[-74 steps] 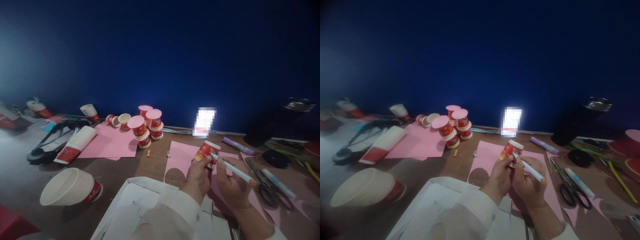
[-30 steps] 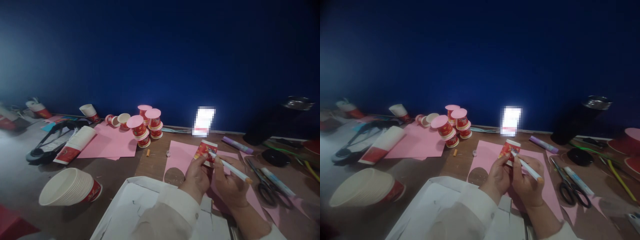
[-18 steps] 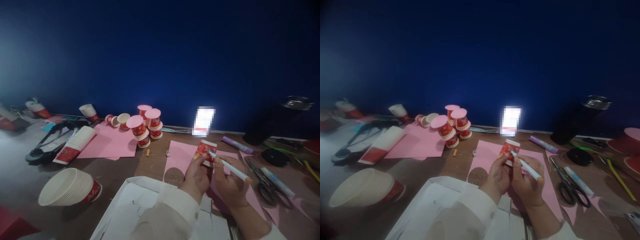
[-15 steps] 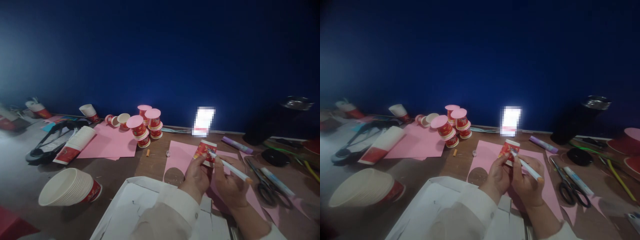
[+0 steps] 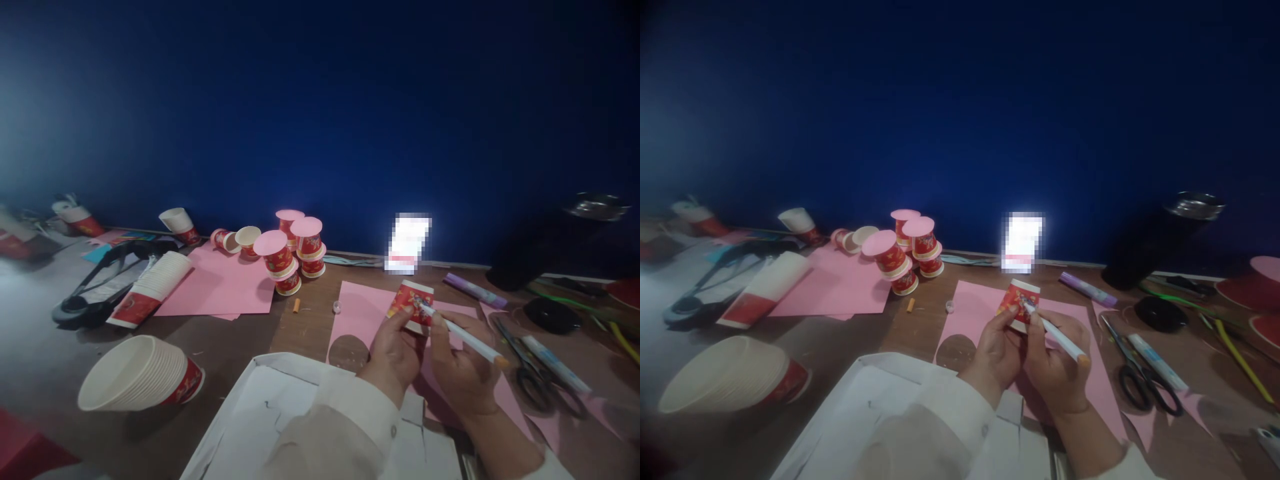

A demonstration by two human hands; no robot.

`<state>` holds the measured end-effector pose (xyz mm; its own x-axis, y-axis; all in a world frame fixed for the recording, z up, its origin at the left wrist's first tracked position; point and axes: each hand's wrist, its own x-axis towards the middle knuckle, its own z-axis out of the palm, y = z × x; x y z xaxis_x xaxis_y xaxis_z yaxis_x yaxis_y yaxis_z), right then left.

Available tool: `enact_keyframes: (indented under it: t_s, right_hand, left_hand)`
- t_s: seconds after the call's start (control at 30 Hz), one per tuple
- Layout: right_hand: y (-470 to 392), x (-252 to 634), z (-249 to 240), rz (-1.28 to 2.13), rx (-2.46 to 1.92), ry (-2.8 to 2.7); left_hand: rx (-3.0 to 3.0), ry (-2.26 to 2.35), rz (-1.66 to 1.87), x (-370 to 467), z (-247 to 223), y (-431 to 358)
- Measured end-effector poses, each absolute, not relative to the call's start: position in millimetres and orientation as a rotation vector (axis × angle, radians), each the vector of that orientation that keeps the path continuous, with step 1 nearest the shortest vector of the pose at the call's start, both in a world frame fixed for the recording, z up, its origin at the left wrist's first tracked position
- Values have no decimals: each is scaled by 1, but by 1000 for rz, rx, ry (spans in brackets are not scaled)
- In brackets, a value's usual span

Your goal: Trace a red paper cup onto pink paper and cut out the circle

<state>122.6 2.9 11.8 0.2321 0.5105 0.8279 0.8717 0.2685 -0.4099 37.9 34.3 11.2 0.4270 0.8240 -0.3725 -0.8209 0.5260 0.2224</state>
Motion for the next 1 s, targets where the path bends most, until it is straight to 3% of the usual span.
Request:
enact_keyframes:
  t_s: [1.0]
  right_hand:
    - [3,124,17,-438,-1344,-1386]
  left_hand:
    - [39,505,1138,40,15,35]
